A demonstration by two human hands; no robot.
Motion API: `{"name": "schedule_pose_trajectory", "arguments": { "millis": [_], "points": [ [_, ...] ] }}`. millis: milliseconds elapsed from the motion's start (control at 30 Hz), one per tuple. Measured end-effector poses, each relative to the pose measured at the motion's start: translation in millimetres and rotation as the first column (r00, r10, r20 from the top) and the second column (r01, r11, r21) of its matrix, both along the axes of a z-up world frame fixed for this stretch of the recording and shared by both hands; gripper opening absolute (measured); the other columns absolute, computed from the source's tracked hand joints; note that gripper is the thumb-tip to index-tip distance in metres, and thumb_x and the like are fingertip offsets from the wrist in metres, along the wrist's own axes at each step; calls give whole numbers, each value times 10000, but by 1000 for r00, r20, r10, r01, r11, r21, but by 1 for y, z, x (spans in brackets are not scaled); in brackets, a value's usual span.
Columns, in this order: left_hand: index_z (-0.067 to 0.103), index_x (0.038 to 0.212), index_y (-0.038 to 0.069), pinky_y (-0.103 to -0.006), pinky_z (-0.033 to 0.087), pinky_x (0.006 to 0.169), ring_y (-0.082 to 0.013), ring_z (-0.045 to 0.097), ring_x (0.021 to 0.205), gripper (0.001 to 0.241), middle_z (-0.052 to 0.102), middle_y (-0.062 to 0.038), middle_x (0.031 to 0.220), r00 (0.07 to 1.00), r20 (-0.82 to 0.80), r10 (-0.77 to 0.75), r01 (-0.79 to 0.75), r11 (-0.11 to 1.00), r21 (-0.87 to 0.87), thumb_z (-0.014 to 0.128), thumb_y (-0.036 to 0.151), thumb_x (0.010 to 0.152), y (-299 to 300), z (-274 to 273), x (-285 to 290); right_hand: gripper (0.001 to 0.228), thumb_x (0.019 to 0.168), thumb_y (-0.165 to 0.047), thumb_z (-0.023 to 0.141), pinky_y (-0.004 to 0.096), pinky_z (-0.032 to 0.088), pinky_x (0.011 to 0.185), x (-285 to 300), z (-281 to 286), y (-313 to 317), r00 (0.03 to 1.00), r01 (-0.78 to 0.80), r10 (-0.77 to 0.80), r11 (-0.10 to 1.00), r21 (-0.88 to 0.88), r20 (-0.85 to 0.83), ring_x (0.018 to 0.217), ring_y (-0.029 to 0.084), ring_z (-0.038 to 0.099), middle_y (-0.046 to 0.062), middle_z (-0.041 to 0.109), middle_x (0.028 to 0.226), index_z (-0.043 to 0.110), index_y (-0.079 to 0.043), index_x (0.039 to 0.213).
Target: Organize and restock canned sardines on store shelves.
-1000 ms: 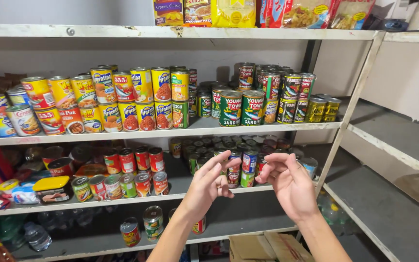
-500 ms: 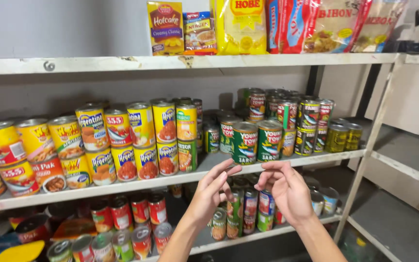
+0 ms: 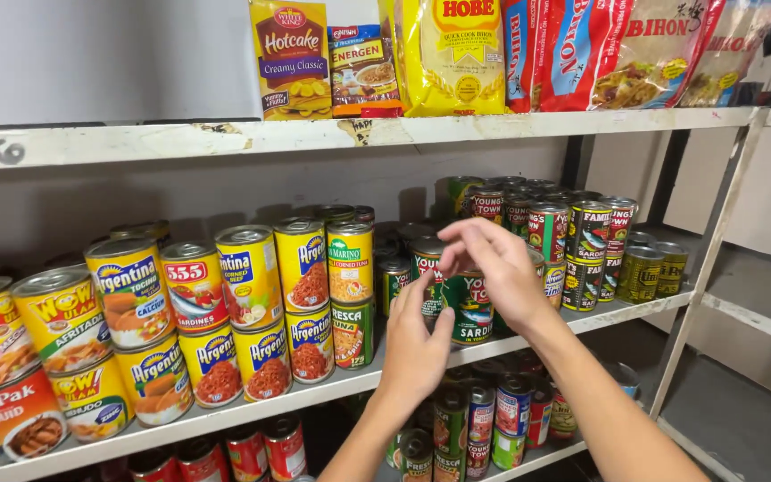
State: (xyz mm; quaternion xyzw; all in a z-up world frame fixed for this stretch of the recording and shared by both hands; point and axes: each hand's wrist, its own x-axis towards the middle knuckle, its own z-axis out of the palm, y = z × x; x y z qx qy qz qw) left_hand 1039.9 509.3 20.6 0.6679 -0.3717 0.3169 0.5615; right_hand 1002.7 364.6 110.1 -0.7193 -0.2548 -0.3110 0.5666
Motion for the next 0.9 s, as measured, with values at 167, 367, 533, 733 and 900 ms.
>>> {"name": "schedule_pose_trajectory", "arguments": {
  "millis": [167,367,533,733,900],
  "points": [
    [455,1419,-89,-484,376,1132,-426,460,1322,574,498,-245,1443,991,96,97,-101,994,42,623,-2,878,-13,-3,17,220,1007,-184,587,286,565,746,31,19,19,985,169,-173,970,-176,-9,815,99,674,41,727,884,698,-24,1109],
    [362,1442,-132,-517,382,1089,-470,417,1320,767,391,-292,1498,959,104,263,-280,934,222,638,-116,726,-12,6,31,207,904,-120,658,379,573,805,63,26,29,911,410,-359,735,-539,204,888,269,719,146,761,969,722,-4,1062],
    [323,1454,-126,-491,472,1025,-475,442,1295,821,318,-281,1557,932,71,355,-354,851,387,679,-128,714,-14,2,45,256,863,-72,669,466,547,913,85,24,31,890,446,-379,612,-654,253,1031,413,684,228,732,1068,716,5,1102],
    [345,1433,-99,-497,527,923,-450,502,1181,809,370,-247,1478,916,42,399,-365,786,499,721,-102,717,-14,7,40,552,843,-31,651,476,509,971,99,21,42,917,398,-305,649,-648,258,1158,456,617,268,655,1248,557,-29,1387],
    [385,1385,-129,-486,551,870,-458,508,1161,769,400,-275,1405,911,74,405,-391,795,463,711,-113,688,-12,10,36,690,821,-27,666,459,454,1053,106,17,47,912,409,-298,657,-633,281,1271,457,539,262,538,1400,456,-49,1478]
  ]
}}
